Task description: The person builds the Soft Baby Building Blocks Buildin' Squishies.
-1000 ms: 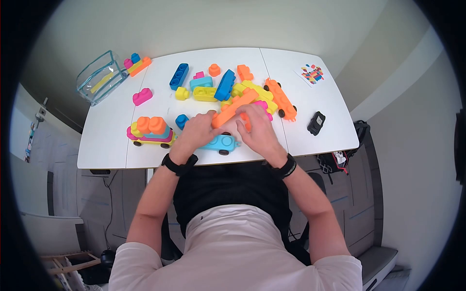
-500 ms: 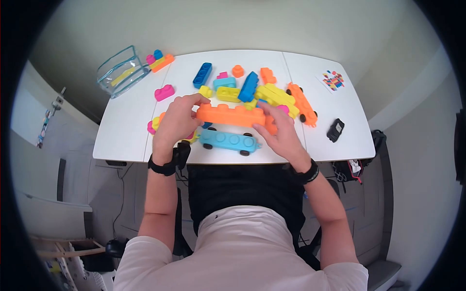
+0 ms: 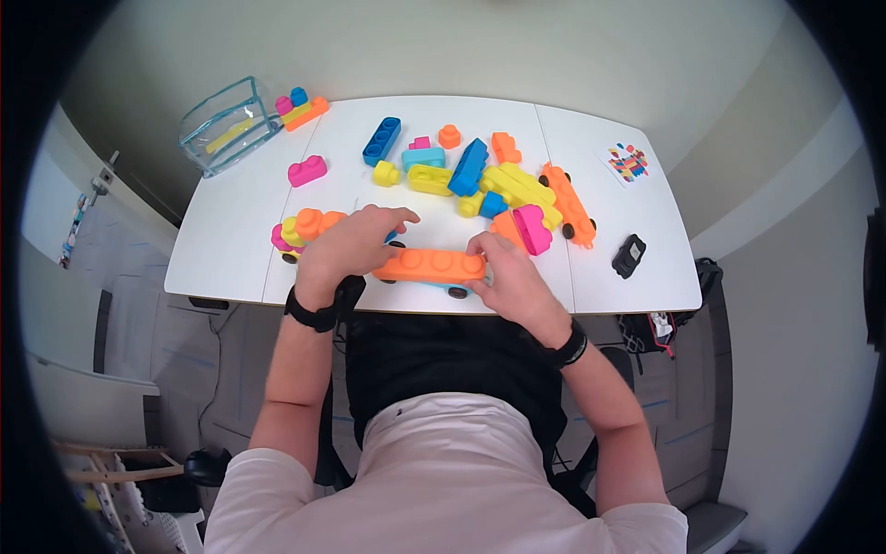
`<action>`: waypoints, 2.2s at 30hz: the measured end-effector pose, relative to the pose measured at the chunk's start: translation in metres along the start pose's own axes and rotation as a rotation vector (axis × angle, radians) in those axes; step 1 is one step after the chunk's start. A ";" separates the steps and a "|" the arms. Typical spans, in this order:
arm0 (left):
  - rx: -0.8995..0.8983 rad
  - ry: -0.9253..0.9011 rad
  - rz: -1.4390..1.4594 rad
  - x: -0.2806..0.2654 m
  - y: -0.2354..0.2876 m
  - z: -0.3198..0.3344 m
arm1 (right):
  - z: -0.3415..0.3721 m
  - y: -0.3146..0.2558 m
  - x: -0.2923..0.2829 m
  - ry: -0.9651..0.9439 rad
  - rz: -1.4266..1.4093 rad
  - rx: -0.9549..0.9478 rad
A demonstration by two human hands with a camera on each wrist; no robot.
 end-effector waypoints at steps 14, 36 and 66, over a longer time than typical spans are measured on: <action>0.063 -0.057 -0.041 0.024 0.005 -0.019 | 0.002 0.002 0.005 -0.018 0.087 0.037; -0.076 -0.165 -0.028 0.024 0.007 -0.022 | -0.010 0.125 -0.093 0.261 0.504 0.082; -0.126 0.125 0.049 0.028 0.014 0.015 | -0.052 0.091 -0.132 0.600 0.412 0.078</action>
Point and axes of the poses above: each hand's wrist, its own z-axis away from the middle knuckle, its own x-axis out of the palm, y = z × x, the point moved 5 cm from there along -z, towards the middle knuckle, and after that the axes turned 12 degrees about -z, right-handed, at the moved point
